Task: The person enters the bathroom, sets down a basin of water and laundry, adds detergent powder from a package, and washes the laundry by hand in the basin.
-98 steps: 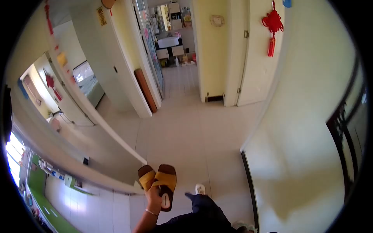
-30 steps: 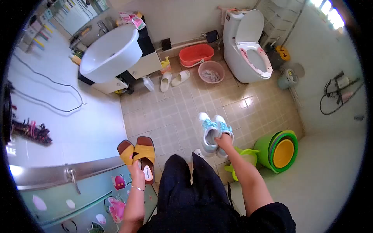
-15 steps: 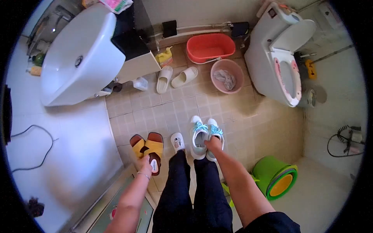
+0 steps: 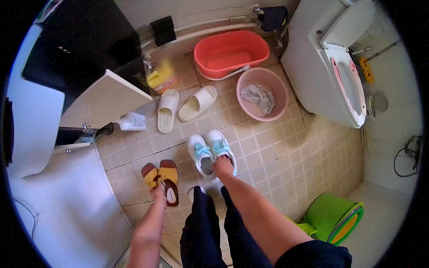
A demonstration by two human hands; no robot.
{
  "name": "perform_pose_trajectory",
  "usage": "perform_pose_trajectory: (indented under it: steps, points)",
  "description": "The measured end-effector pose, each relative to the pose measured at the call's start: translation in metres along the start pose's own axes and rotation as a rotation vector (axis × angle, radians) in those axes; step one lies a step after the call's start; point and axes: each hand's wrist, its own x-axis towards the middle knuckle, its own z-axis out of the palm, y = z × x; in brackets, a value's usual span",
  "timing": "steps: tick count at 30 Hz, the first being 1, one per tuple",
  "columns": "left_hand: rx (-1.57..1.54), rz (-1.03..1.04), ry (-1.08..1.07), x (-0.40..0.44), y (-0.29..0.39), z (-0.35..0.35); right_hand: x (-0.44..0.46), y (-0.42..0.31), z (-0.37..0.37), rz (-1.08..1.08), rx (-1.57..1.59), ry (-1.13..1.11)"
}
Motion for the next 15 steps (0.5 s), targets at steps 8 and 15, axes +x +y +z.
perform_pose_trajectory:
  steps: [8, 15]
  points:
    - [0.451, 0.075, -0.508, -0.090, -0.013, -0.077, -0.118, 0.092, 0.006, 0.226, 0.310, -0.322]
    - [0.612, -0.046, -0.709, -0.242, 0.022, -0.193, -0.369, 0.200, -0.071, 0.502, 0.297, -0.307]
